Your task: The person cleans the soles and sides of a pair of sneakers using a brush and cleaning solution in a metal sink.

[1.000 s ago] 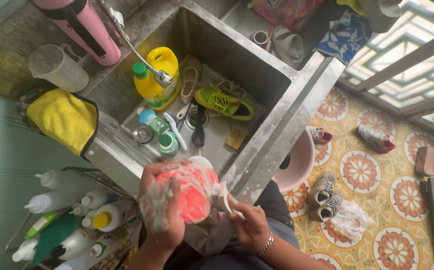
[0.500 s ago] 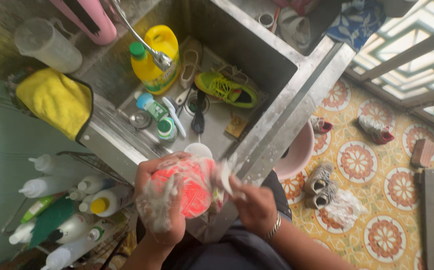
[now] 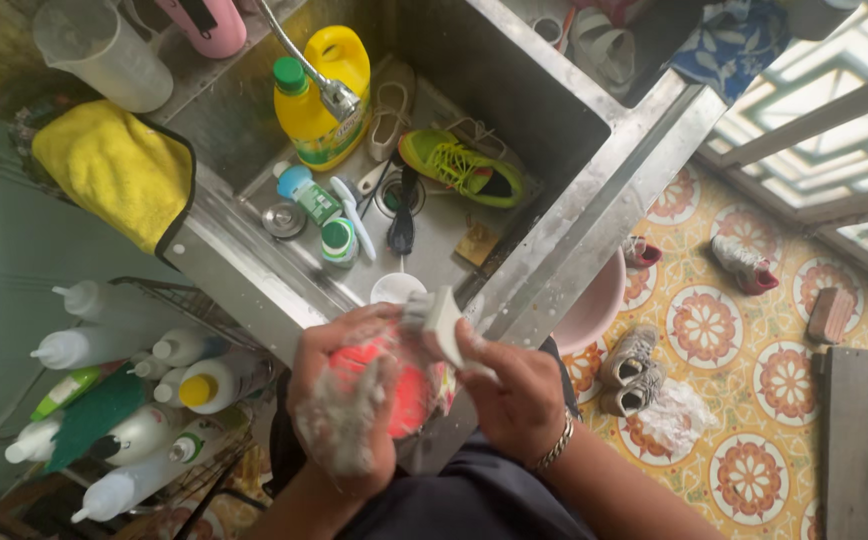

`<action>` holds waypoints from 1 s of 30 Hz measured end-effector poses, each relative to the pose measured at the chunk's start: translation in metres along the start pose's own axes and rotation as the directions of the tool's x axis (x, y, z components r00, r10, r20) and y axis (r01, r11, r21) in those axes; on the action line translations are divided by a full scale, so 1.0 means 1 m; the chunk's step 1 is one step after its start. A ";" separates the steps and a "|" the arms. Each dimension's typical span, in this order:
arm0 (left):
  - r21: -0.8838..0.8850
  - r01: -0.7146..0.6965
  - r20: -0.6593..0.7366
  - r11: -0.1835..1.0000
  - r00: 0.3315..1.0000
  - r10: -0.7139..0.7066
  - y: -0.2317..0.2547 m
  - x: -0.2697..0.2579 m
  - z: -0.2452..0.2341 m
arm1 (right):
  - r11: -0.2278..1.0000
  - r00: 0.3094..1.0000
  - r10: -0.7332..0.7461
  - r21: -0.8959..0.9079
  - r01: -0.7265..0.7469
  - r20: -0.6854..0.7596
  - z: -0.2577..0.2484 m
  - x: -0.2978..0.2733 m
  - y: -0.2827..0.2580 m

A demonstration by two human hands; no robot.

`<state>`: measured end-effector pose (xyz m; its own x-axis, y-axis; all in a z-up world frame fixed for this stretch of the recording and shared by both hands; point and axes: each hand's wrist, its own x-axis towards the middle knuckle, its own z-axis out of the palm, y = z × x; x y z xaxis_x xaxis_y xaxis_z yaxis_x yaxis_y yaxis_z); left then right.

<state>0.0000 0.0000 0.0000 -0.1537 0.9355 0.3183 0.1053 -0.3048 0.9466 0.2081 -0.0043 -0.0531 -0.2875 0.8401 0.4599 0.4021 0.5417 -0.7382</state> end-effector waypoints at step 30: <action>-0.238 0.131 0.008 0.962 0.991 -0.133 -0.004 0.019 0.009 | 0.992 0.988 -0.116 0.064 0.110 0.105 -0.002 0.000 -0.015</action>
<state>0.0053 0.0202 0.0014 -0.1588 0.9691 0.1887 -0.1527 -0.2130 0.9651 0.2039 -0.0120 -0.0408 -0.4221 0.7641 0.4878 0.3119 0.6276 -0.7133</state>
